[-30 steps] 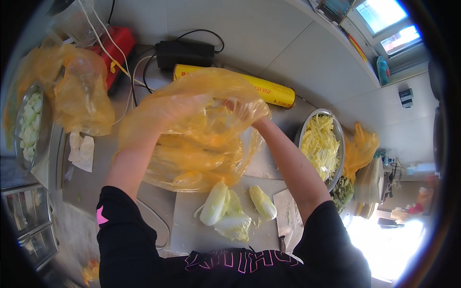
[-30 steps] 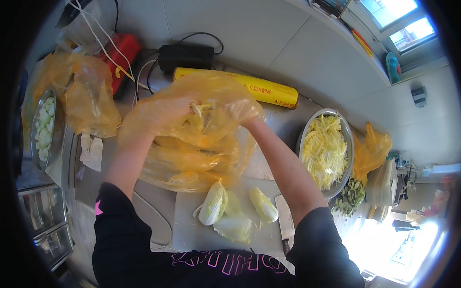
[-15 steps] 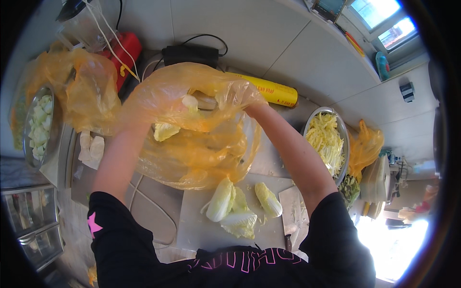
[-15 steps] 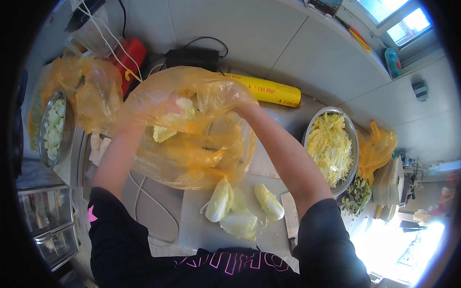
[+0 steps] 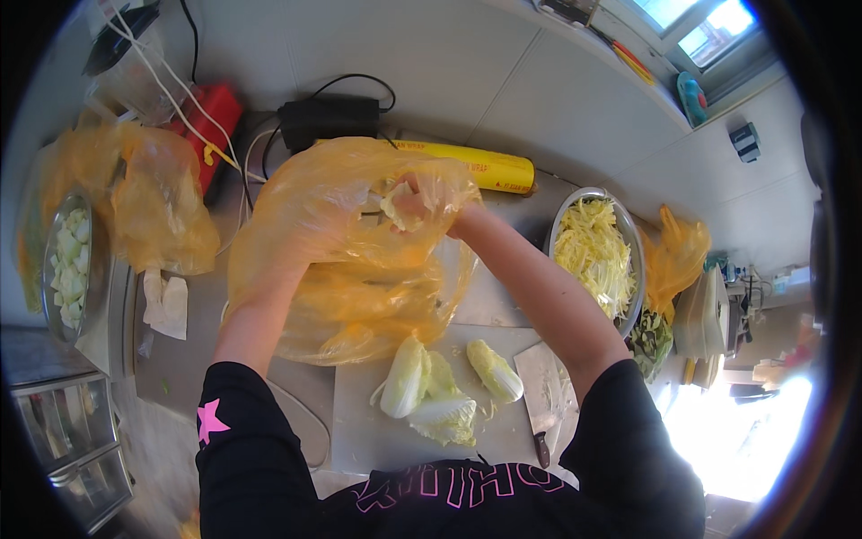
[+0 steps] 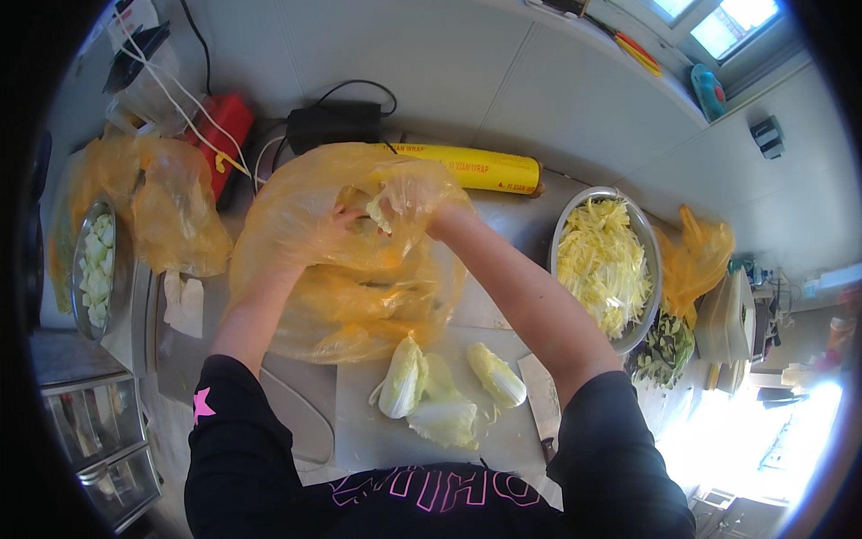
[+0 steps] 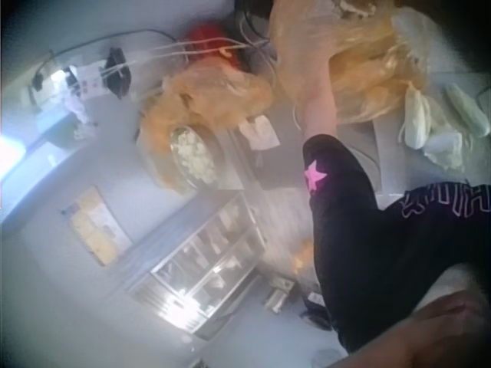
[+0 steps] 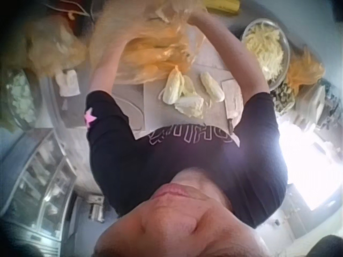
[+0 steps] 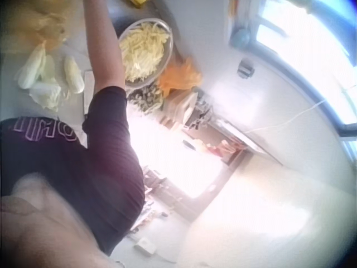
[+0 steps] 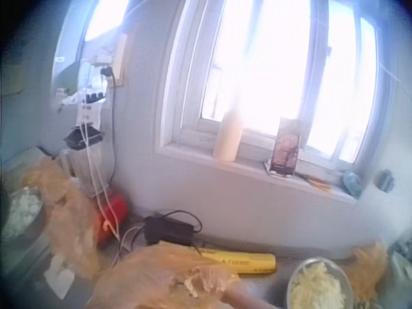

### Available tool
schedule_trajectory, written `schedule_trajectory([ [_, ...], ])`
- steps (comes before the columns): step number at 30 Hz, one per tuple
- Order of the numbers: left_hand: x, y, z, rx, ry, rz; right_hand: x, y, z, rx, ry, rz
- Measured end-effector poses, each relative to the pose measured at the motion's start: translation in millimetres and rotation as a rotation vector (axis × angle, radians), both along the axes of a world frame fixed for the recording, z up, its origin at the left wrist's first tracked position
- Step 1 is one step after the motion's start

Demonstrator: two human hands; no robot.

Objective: The person repeatedly slices napa cabbage on a cutting board using a cleaver, then transfers the shredded cabbage into a metal bowl. The person also handles plastic bags and other vegetables on the counter.

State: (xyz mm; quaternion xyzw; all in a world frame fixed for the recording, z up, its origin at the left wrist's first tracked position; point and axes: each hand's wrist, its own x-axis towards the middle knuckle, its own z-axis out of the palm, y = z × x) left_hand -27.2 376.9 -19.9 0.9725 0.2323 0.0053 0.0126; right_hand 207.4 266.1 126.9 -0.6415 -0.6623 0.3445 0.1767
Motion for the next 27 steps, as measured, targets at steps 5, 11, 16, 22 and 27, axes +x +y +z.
schedule_trajectory([
  [5, 13.8, 2.2, 29.1, -0.117, 0.002, 0.007, -6.2, -24.7, 28.2, -0.064, 0.371, -0.25],
  [11, 2.6, -8.2, 75.7, -0.242, 0.066, 0.059, 25.0, -23.4, 17.4, -0.163, 0.37, -0.383],
  [16, 1.0, -16.4, 81.4, -0.264, 0.057, 0.107, 31.1, -17.5, 9.5, 0.118, 0.388, -0.475],
  [22, 14.0, -15.4, 76.2, -0.259, 0.027, 0.18, -6.4, -25.6, 2.3, 0.136, 0.125, -0.255],
  [27, 19.7, -16.7, 90.5, -0.264, 0.044, 0.212, -4.3, -35.3, -9.2, 0.11, 0.149, -0.183],
])
